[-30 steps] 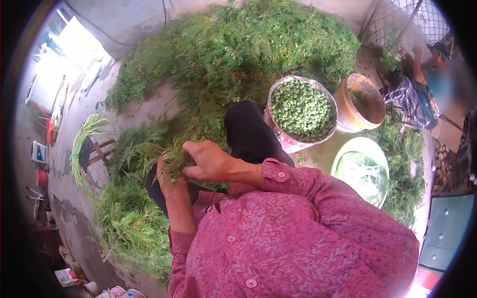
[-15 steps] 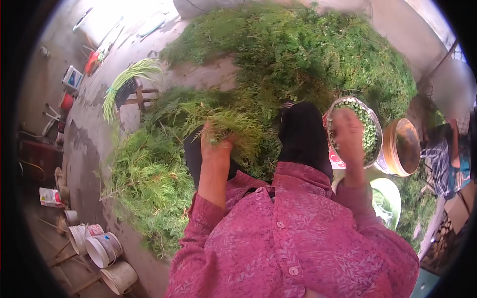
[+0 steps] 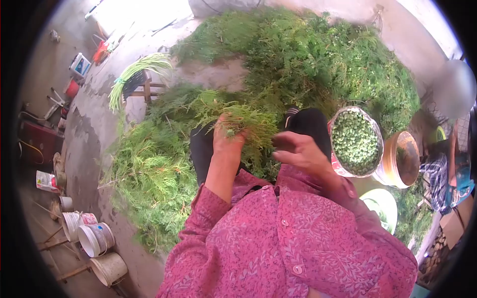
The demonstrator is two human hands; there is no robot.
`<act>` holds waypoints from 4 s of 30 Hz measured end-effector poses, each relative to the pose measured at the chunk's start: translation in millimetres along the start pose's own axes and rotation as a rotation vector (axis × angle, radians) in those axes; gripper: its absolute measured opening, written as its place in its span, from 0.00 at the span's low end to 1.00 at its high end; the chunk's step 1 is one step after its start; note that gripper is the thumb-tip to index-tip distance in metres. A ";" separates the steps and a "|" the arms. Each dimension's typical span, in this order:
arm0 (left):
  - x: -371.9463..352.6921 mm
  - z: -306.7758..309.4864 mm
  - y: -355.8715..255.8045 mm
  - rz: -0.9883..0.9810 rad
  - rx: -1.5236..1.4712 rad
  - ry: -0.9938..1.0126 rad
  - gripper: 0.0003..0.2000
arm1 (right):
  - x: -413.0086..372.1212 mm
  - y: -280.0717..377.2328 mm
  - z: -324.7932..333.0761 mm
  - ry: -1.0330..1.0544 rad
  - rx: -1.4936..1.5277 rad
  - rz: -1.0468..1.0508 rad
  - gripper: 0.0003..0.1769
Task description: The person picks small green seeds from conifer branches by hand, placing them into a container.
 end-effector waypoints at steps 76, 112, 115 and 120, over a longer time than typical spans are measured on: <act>1.0 17.4 14.5 0.008 0.097 -0.222 0.05 | 32.3 22.1 -39.7 -0.027 -0.153 0.089 0.09; -114.3 -51.8 -134.1 0.106 0.986 0.283 0.33 | 96.2 36.4 18.6 0.296 -0.173 0.176 0.20; -128.9 -73.2 -121.2 -0.130 0.982 0.047 0.27 | 98.6 38.1 27.2 0.220 -0.020 0.280 0.15; -98.8 -79.9 -150.4 -0.198 1.535 0.459 0.17 | 100.3 48.2 48.9 0.052 0.175 0.326 0.13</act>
Point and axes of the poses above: each hand's wrist, its own x-axis towards the middle knuckle, its own z-axis out of the back of the hand, y = z × x, the point moved 4 cm from there along x, towards the middle knuckle, and after that the axes turned 3 degrees about y, right-handed, at the moved point
